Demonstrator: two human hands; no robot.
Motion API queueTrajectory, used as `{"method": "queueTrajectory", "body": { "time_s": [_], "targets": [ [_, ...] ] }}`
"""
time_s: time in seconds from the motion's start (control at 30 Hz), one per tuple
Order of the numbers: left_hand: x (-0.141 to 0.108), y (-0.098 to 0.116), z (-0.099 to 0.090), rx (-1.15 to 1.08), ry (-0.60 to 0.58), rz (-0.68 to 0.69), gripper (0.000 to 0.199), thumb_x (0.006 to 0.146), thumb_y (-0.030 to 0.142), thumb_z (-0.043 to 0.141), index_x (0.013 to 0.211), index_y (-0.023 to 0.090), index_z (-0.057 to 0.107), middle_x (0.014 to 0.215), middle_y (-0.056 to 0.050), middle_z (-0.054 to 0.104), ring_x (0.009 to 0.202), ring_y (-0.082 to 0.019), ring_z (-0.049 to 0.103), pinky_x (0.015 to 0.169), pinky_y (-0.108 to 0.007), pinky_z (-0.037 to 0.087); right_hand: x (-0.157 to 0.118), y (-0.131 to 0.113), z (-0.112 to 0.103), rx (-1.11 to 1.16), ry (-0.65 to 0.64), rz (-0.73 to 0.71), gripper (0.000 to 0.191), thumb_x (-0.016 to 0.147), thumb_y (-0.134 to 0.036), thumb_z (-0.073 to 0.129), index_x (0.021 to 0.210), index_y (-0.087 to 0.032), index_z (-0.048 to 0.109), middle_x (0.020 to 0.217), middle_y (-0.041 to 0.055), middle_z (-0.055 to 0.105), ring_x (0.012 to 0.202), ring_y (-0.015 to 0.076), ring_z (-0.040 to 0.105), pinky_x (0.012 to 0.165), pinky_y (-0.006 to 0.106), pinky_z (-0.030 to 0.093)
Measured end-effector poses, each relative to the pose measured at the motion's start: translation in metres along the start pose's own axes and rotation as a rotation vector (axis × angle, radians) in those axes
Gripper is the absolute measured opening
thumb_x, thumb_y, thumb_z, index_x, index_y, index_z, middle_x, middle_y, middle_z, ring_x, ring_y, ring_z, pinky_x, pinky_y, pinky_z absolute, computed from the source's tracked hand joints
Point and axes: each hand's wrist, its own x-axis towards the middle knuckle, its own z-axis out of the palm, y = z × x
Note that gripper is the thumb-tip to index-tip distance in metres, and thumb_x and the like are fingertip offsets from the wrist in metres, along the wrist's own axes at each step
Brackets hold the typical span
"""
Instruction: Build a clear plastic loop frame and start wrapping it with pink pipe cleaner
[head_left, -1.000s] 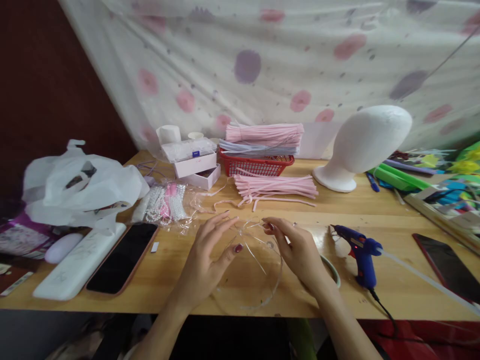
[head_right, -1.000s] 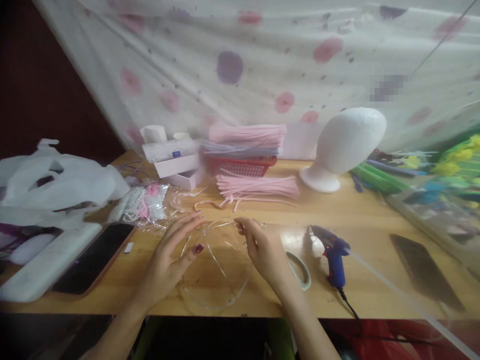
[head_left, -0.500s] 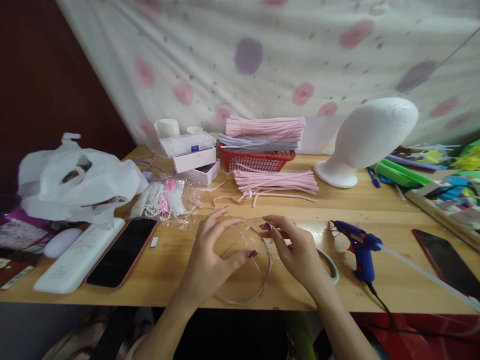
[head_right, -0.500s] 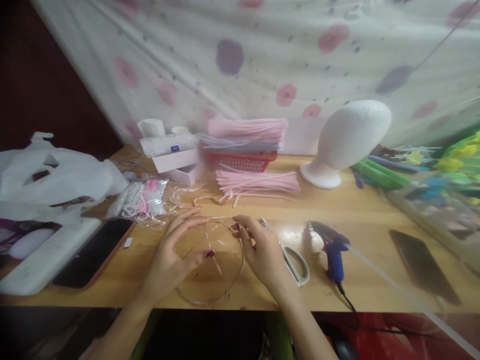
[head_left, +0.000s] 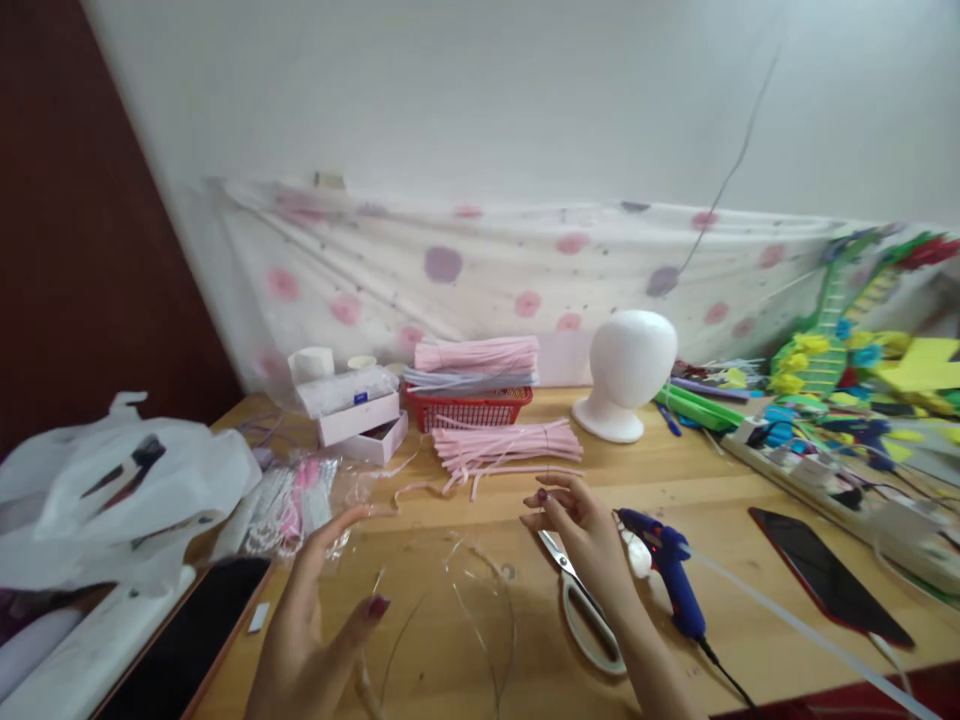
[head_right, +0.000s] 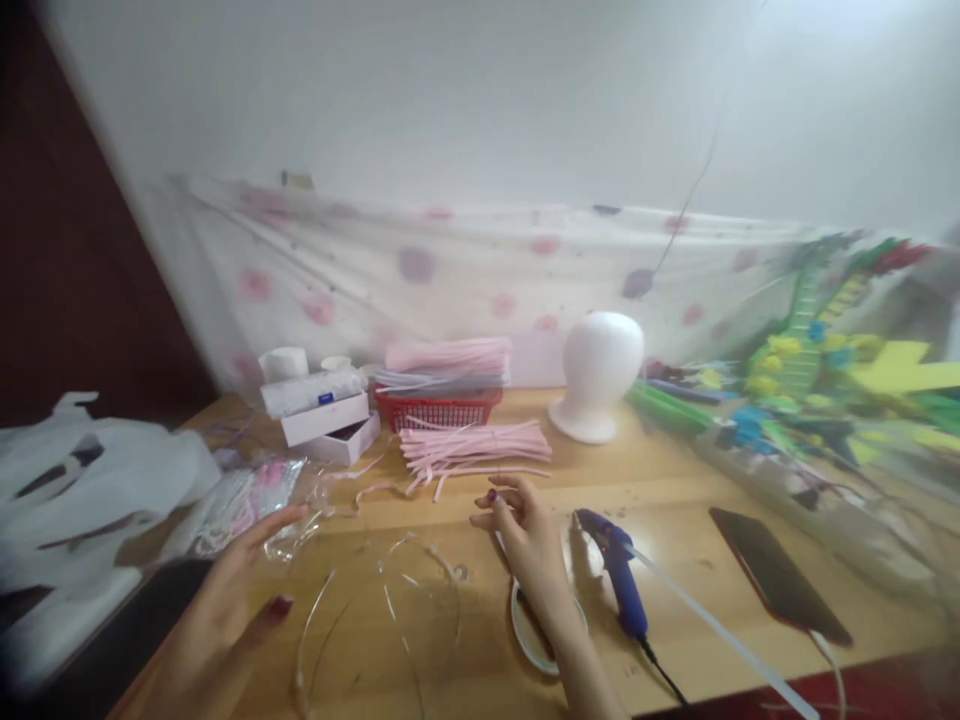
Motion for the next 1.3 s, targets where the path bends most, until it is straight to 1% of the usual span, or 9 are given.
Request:
{"method": "queueTrajectory", "body": {
  "time_s": [0.13, 0.27, 0.37, 0.47, 0.63, 0.77, 0.93, 1.17, 1.3],
  "targets": [
    [-0.004, 0.012, 0.002, 0.031, 0.021, 0.003, 0.062, 0.082, 0.070, 0.052, 0.125, 0.025, 0.055, 0.141, -0.011, 0.055, 0.139, -0.033, 0.042, 0.119, -0.055, 0.026, 0.017, 0.011, -0.017, 0.155, 0.113, 0.090, 0.056, 0.063, -0.055, 0.078, 0.099, -0.019, 0.055, 0.072, 0.0023, 0.072, 0.062, 0.0236, 0.074, 0.069, 0.043, 0.064],
    [-0.003, 0.030, 0.001, 0.126, 0.032, -0.015, 0.051, 0.082, 0.063, 0.058, 0.118, 0.027, 0.059, 0.133, -0.007, 0.061, 0.135, -0.032, 0.046, 0.115, -0.055, 0.033, 0.027, 0.019, -0.033, 0.075, 0.188, 0.131, 0.039, 0.067, -0.038, 0.071, 0.095, -0.020, 0.051, 0.065, -0.0010, 0.070, 0.053, 0.0196, 0.071, 0.062, 0.038, 0.064],
    [0.010, 0.044, -0.005, 0.258, -0.055, 0.133, 0.039, 0.080, 0.055, 0.062, 0.108, 0.027, 0.065, 0.120, -0.006, 0.068, 0.122, -0.030, 0.058, 0.106, -0.049, 0.045, 0.036, 0.018, -0.040, -0.031, 0.220, 0.149, 0.021, 0.071, -0.024, 0.061, 0.088, -0.021, 0.049, 0.055, -0.0053, 0.063, 0.044, 0.0175, 0.067, 0.047, 0.031, 0.060],
    [0.025, 0.060, -0.010, 0.357, -0.085, 0.323, 0.026, 0.081, 0.046, 0.061, 0.097, 0.026, 0.069, 0.109, -0.006, 0.071, 0.108, -0.027, 0.064, 0.097, -0.043, 0.052, 0.044, 0.017, -0.042, -0.067, 0.230, 0.146, 0.015, 0.071, -0.014, 0.054, 0.084, -0.020, 0.049, 0.050, -0.0075, 0.058, 0.038, 0.0155, 0.064, 0.040, 0.025, 0.055],
    [0.032, 0.076, -0.009, 0.444, -0.156, 0.419, 0.021, 0.083, 0.044, 0.059, 0.089, 0.027, 0.070, 0.109, -0.005, 0.070, 0.105, -0.026, 0.064, 0.094, -0.041, 0.051, 0.044, 0.018, -0.042, -0.087, 0.214, 0.129, 0.014, 0.072, -0.009, 0.052, 0.080, -0.020, 0.048, 0.051, -0.0075, 0.057, 0.038, 0.0138, 0.063, 0.039, 0.023, 0.053],
    [0.041, 0.067, -0.009, 0.472, -0.198, 0.376, 0.023, 0.081, 0.045, 0.060, 0.086, 0.026, 0.070, 0.103, -0.006, 0.071, 0.103, -0.027, 0.065, 0.094, -0.042, 0.051, 0.034, 0.021, -0.041, -0.086, 0.178, 0.079, 0.011, 0.075, -0.015, 0.052, 0.085, -0.019, 0.052, 0.059, -0.0056, 0.060, 0.043, 0.0131, 0.065, 0.045, 0.024, 0.056],
    [0.053, 0.062, -0.008, 0.481, -0.220, 0.183, 0.029, 0.077, 0.049, 0.061, 0.091, 0.024, 0.069, 0.097, -0.006, 0.074, 0.096, -0.027, 0.069, 0.089, -0.041, 0.054, 0.025, 0.014, -0.039, -0.107, 0.151, -0.050, 0.020, 0.080, -0.029, 0.052, 0.097, -0.018, 0.055, 0.073, -0.0024, 0.064, 0.051, 0.0138, 0.069, 0.056, 0.029, 0.060],
    [0.064, 0.069, 0.013, 0.272, -0.258, 0.110, 0.051, 0.075, 0.057, 0.064, 0.112, 0.022, 0.065, 0.115, -0.011, 0.072, 0.105, -0.028, 0.068, 0.092, -0.043, 0.056, 0.012, -0.012, -0.027, -0.164, 0.122, -0.249, 0.023, 0.086, -0.035, 0.050, 0.102, -0.019, 0.054, 0.085, 0.0051, 0.069, 0.062, 0.0179, 0.074, 0.061, 0.031, 0.061],
    [0.067, 0.075, 0.023, 0.063, -0.431, -0.009, 0.057, 0.076, 0.063, 0.063, 0.116, 0.023, 0.065, 0.112, -0.012, 0.073, 0.109, -0.029, 0.067, 0.093, -0.044, 0.055, 0.000, -0.028, -0.017, -0.157, 0.080, -0.285, 0.023, 0.091, -0.037, 0.049, 0.105, -0.020, 0.054, 0.089, 0.0060, 0.071, 0.065, 0.0181, 0.075, 0.063, 0.029, 0.060]
  ]
}}
